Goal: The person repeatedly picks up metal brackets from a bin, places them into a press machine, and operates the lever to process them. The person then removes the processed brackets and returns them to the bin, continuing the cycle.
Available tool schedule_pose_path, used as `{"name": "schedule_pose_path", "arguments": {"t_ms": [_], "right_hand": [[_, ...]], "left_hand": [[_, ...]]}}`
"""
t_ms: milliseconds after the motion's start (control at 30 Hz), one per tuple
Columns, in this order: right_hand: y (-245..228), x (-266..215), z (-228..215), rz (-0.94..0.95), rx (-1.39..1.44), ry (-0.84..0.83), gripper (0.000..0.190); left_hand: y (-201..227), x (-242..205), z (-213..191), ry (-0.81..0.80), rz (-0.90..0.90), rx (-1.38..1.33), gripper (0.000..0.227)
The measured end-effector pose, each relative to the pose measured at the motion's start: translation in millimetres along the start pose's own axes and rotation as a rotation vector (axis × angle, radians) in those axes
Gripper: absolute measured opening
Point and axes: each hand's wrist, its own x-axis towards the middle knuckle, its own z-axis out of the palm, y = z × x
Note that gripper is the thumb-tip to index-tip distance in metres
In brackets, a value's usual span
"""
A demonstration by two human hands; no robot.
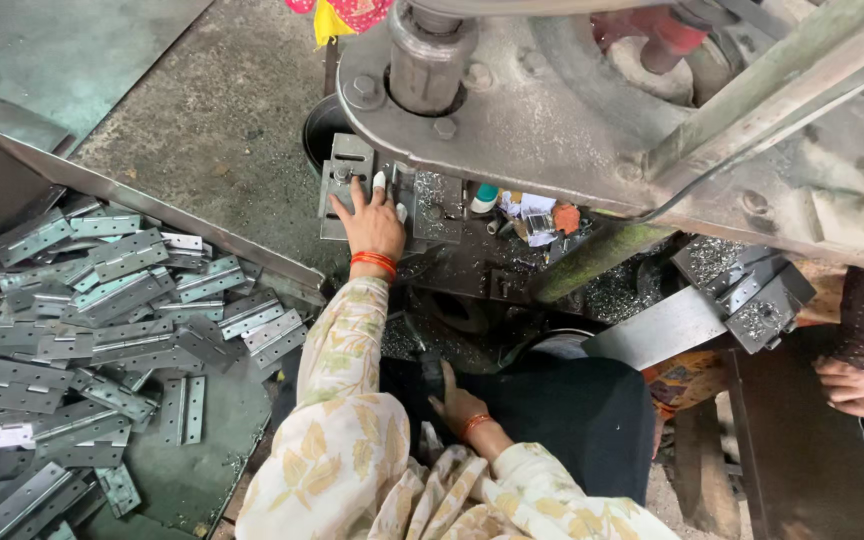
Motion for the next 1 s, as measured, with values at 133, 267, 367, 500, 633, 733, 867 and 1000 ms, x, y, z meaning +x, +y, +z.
{"name": "schedule_pose_path", "arguments": {"t_ms": [133, 267, 367, 500, 633, 733, 867, 1000], "right_hand": [[3.7, 19.1, 16.4, -0.039, 0.034, 0.052, 0.088], [0.7, -4.3, -7.2, 0.018, 0.028, 0.038, 0.089], [-7.8, -36.2, -36.2, -0.073, 0.039, 0.159, 0.081], [-24.5, -56.9, -63.7, -0.083, 0.010, 0.236, 0.074], [-34.6, -63.1, -71.1, -0.120, 0.066, 0.262, 0.071], [-32.7, -63.5, -70.3, -0.145, 0.076, 0.266, 0.070], [-33.2, -59.5, -69.1, -0.154, 0.061, 0.267, 0.069], [-32.6, -60.3, -70.7, -0.143, 0.076, 0.260, 0.068]], "left_hand": [[-3.3, -5.2, -16.8, 0.040, 0.001, -0.068, 0.036], [-13.2, -16.2, -46.2, 0.114, -0.012, -0.169, 0.031], [-23.7, -35.6, -64.3, 0.175, -0.058, -0.272, 0.034], [-62.3, -62.6, -69.5, 0.166, -0.177, -0.397, 0.028], [-132.7, -122.8, -45.0, 0.228, -0.219, -0.381, 0.037], [-195.4, -203.2, -10.1, 0.203, -0.404, -0.256, 0.039], [-257.4, -312.4, 29.0, -0.034, -0.715, 0.044, 0.038], [-275.9, -374.0, 55.1, -0.008, -0.795, 0.255, 0.048]]}}
